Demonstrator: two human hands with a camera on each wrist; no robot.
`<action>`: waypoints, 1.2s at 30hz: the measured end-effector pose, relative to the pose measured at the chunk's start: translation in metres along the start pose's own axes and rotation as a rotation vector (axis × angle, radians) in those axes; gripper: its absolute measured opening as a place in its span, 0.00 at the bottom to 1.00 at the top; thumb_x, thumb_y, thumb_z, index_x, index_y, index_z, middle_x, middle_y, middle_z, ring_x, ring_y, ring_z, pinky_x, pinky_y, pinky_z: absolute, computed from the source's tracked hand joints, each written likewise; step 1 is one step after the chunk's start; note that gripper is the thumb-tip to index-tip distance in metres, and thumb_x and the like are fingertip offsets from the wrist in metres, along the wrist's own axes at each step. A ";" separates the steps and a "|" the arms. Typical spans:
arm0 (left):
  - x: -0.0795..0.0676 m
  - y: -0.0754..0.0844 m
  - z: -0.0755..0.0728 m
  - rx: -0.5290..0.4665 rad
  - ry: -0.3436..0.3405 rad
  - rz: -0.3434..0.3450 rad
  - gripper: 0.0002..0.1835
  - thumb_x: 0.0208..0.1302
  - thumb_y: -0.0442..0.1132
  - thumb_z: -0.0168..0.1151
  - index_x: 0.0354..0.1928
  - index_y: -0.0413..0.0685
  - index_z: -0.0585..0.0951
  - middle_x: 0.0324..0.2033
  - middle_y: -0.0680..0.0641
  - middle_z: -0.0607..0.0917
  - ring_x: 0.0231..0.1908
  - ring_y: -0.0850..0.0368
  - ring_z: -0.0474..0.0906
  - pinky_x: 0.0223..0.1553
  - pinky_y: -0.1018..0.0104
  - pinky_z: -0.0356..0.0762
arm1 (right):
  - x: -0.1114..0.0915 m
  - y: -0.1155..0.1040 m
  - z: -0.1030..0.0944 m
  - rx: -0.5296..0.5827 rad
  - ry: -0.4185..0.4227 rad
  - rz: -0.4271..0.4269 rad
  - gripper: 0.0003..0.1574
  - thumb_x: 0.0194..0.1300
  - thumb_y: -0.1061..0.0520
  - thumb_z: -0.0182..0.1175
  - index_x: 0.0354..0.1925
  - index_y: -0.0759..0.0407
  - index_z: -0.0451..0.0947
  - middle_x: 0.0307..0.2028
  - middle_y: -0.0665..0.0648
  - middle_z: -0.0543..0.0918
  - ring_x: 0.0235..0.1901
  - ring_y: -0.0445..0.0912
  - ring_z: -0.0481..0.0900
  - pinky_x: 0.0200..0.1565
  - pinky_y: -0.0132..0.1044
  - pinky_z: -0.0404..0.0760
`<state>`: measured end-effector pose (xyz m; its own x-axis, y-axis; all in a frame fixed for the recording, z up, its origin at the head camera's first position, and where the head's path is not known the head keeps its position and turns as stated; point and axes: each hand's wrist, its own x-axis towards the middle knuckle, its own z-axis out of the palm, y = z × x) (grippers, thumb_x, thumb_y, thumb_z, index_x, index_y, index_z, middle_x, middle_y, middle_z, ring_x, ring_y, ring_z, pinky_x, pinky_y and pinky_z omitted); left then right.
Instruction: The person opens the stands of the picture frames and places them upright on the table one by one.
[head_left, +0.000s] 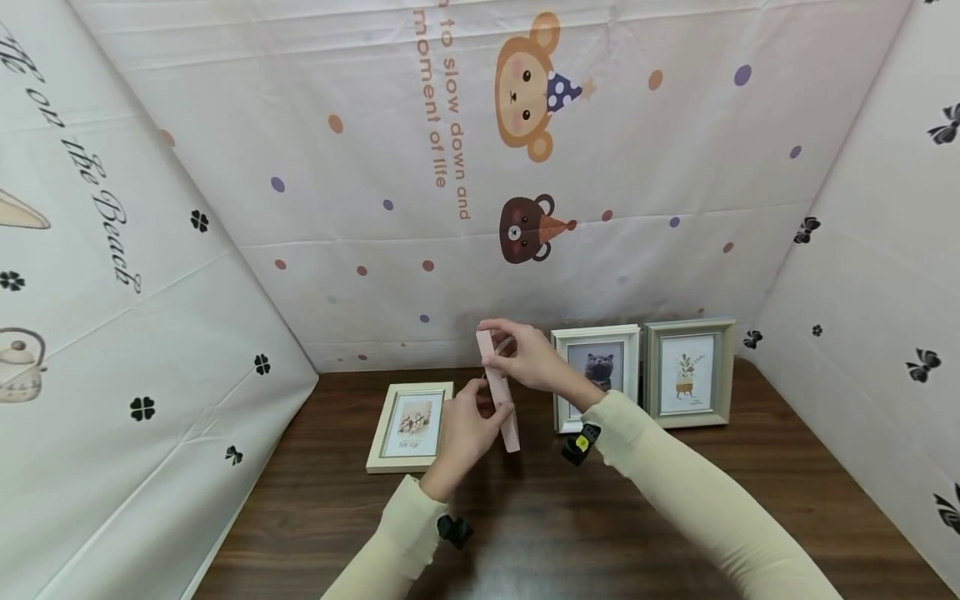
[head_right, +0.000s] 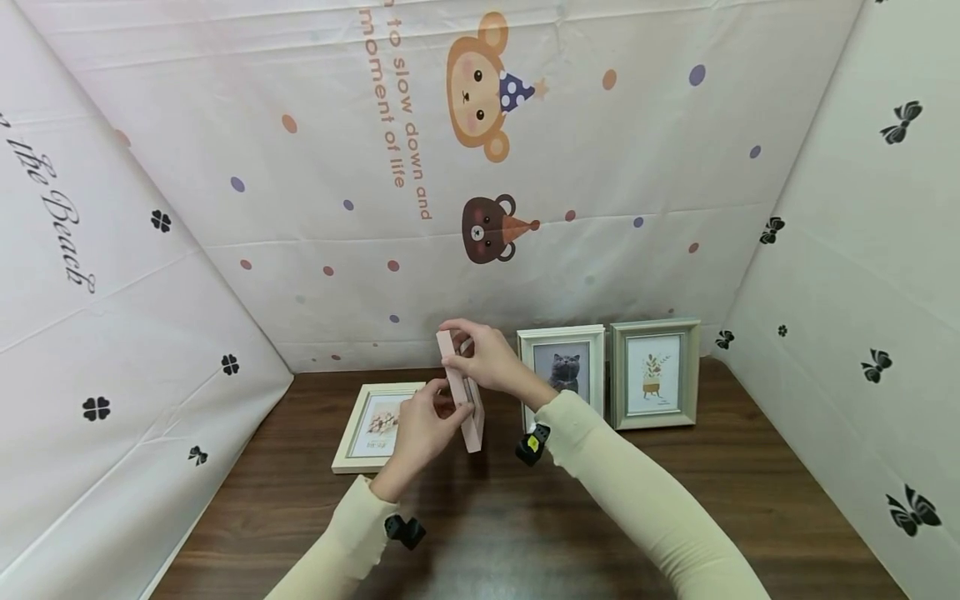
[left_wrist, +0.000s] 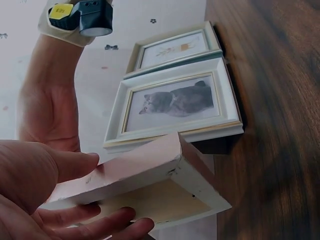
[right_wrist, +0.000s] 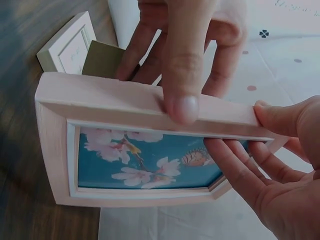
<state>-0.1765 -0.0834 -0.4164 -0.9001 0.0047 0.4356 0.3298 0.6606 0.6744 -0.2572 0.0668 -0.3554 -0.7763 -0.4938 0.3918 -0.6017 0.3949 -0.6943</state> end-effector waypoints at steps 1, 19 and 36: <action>0.000 -0.001 0.001 -0.002 -0.001 -0.009 0.21 0.62 0.42 0.75 0.53 0.37 0.82 0.34 0.43 0.90 0.32 0.52 0.87 0.32 0.60 0.84 | 0.000 -0.001 0.001 -0.003 0.002 0.002 0.31 0.68 0.59 0.70 0.67 0.52 0.75 0.46 0.59 0.84 0.38 0.54 0.85 0.38 0.40 0.85; 0.002 -0.005 0.000 -0.068 0.049 -0.100 0.15 0.58 0.36 0.76 0.44 0.37 0.83 0.29 0.43 0.90 0.27 0.56 0.88 0.29 0.61 0.85 | 0.000 -0.006 0.016 -0.068 0.081 -0.027 0.31 0.68 0.58 0.70 0.67 0.54 0.75 0.45 0.57 0.85 0.36 0.47 0.84 0.40 0.39 0.85; -0.001 -0.030 -0.019 -0.153 -0.024 -0.172 0.19 0.64 0.30 0.70 0.56 0.33 0.82 0.36 0.36 0.90 0.36 0.46 0.90 0.34 0.56 0.88 | -0.031 0.049 0.025 -0.271 0.034 0.271 0.42 0.77 0.54 0.59 0.78 0.68 0.53 0.36 0.66 0.86 0.37 0.56 0.87 0.40 0.50 0.84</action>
<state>-0.1799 -0.1175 -0.4258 -0.9528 -0.0787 0.2931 0.2086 0.5316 0.8209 -0.2581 0.0820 -0.4169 -0.9172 -0.3188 0.2389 -0.3977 0.7002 -0.5929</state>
